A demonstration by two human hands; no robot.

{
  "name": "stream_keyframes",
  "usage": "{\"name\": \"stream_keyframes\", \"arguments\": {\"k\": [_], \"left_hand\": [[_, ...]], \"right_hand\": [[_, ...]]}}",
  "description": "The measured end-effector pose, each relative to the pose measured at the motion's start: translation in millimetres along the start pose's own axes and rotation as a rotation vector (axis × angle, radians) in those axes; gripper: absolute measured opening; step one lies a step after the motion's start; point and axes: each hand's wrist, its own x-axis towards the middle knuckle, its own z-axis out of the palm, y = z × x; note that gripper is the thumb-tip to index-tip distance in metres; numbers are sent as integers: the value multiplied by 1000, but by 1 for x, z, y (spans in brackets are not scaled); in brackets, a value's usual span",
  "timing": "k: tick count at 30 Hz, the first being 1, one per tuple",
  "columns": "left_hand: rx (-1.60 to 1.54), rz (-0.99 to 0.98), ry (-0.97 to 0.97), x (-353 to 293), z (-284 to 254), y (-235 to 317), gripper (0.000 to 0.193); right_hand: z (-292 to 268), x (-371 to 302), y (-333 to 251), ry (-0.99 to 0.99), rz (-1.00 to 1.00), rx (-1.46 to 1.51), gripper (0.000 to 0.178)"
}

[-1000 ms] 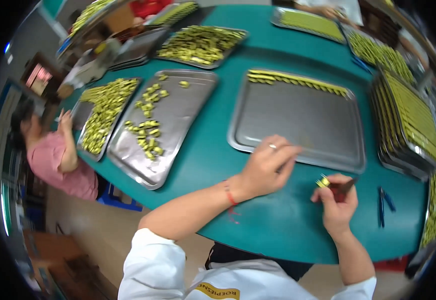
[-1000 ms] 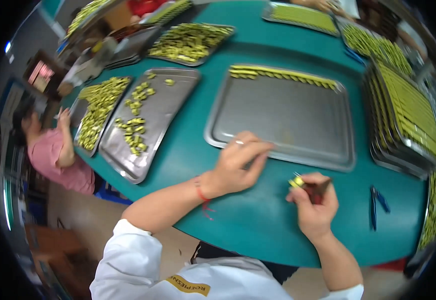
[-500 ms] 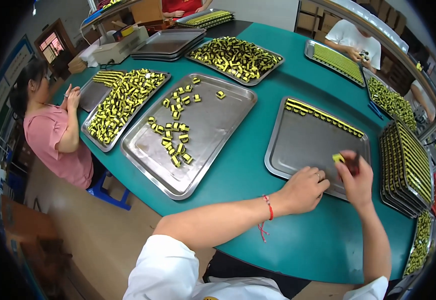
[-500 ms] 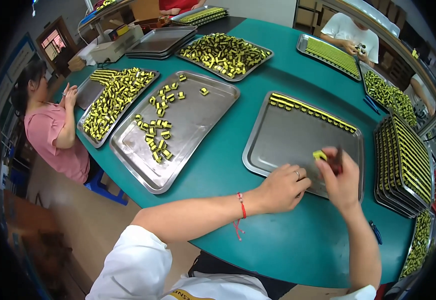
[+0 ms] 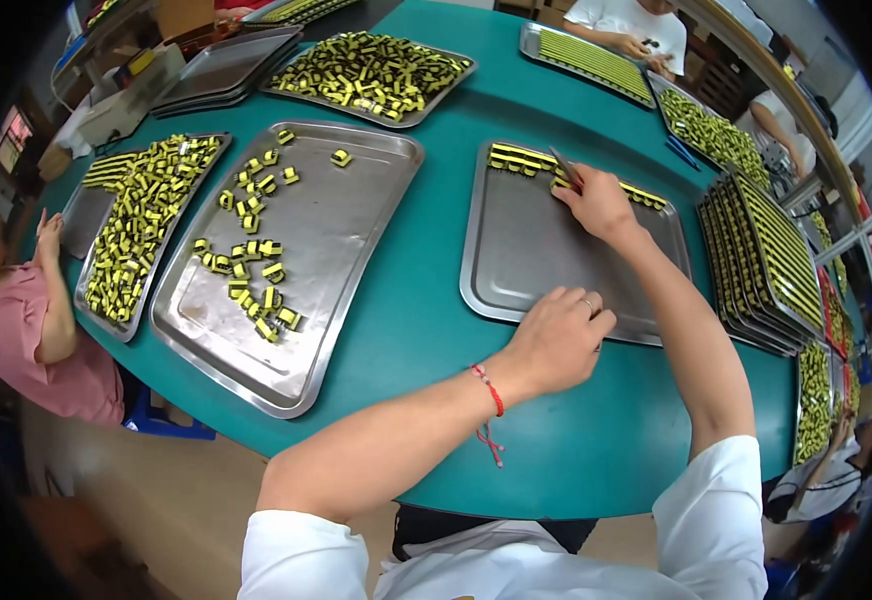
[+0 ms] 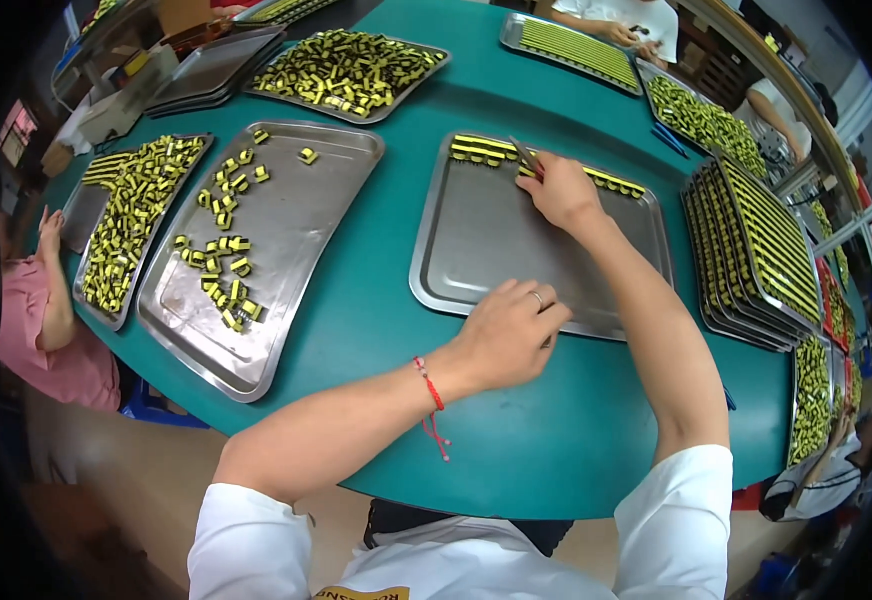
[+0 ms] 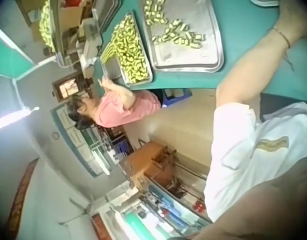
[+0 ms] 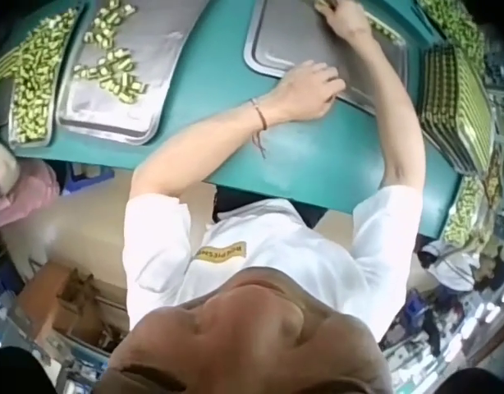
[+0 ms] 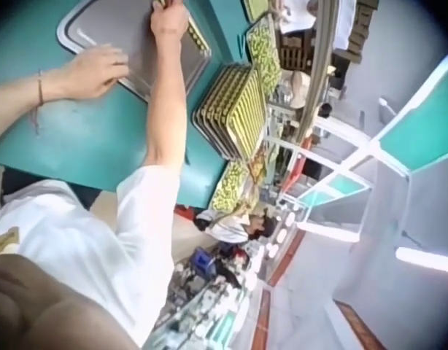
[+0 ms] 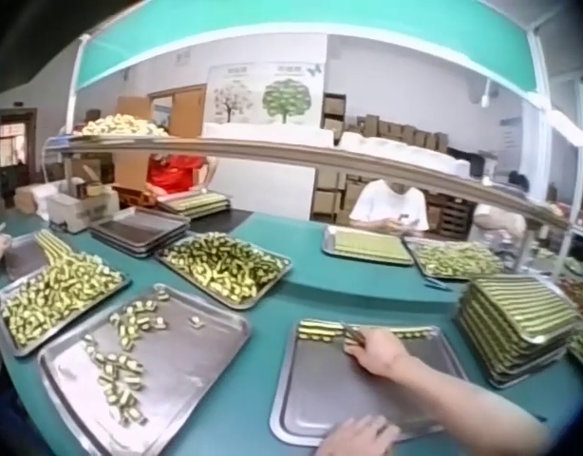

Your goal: The person assembles electronic components by fitting yellow parts into plastic bases, using pliers to secure them.

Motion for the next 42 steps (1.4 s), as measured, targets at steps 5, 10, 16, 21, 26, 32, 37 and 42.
{"name": "stream_keyframes", "arguments": {"k": [5, 10, 16, 21, 26, 32, 37, 42], "left_hand": [[-13, -12, -11, 1, 2, 1, 16], [-16, -14, -23, 3, 1, 3, 17], [12, -52, -40, -3, -5, 1, 15], [-5, -15, 10, 4, 3, 6, 14], [-212, -77, 112, 7, -1, 11, 6], [-380, -205, 102, 7, -12, 4, 21], [-808, -576, 242, 18, -24, 13, 37], [-517, -759, 266, 7, -112, -26, 37]], "right_hand": [[-2, 6, -8, -67, 19, 3, 31], [-3, 11, -10, -81, 11, -45, 29], [2, 14, -36, -91, 60, -89, 25], [2, 4, -9, 87, -7, 1, 30], [-33, -57, 3, 197, 52, 428, 19], [-71, -211, -27, 238, 28, 1075, 2], [-60, -243, -11, -40, 115, 1060, 8], [-65, -237, -19, -61, -36, 1139, 17]]}}
